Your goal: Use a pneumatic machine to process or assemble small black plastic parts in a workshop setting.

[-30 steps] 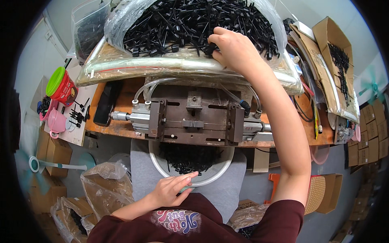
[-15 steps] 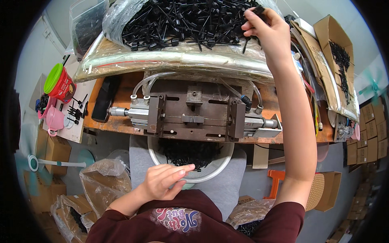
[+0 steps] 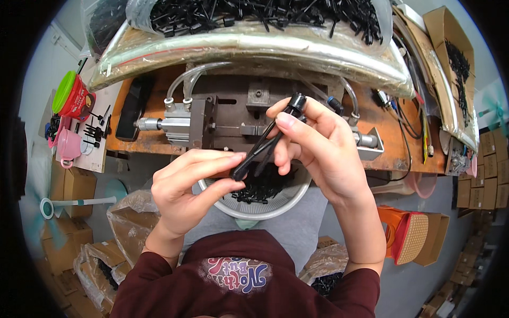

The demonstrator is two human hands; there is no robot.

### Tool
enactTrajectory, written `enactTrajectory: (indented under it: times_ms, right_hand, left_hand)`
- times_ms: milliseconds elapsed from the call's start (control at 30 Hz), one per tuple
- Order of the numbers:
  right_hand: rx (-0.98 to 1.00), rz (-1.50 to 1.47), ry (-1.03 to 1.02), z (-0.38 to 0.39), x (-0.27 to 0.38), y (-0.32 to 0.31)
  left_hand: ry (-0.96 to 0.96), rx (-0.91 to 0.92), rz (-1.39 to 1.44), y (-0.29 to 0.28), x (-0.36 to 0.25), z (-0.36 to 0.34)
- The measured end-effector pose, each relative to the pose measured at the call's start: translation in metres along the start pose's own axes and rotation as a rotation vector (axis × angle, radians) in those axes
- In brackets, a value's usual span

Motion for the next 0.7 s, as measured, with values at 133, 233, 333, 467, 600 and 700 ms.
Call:
enactTrajectory:
  times_ms: [133, 233, 333, 467, 600, 700]
  right_hand:
    - [-0.232, 0.047, -0.171, 0.018, 0.003, -0.029]
    - [-0.344, 0.149, -0.288, 0.034, 0.003, -0.038]
    - [-0.372, 0.241, -0.453, 0.047, 0.007, -0.027]
    - [-0.427, 0.451, -0.643, 0.06, 0.01, -0.02]
    - [-0.493, 0.746, -0.81, 0.072, 0.009, -0.012]
    - [-0.534, 0.986, -0.92, 0.076, 0.005, -0.004]
  left_hand:
    - [0.006, 0.034, -0.127, 0.004, 0.002, 0.013]
    - [-0.001, 0.109, -0.352, 0.019, 0.017, 0.02]
    - [0.123, 0.202, -0.511, 0.034, 0.022, 0.019]
    - [0.111, 0.284, -0.613, 0.044, 0.028, 0.017]
    - [0.102, 0.325, -0.64, 0.045, 0.029, 0.011]
    - [0.08, 0.336, -0.655, 0.044, 0.03, 0.011]
Point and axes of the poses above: each hand's wrist, its own z-axis away from the middle knuckle, its own y-axis out of the palm, x = y × z, the point moved 7 cm from there along -z, towards the middle knuckle, and after that the axes turned 6 degrees about y, right-handed, at the moved point
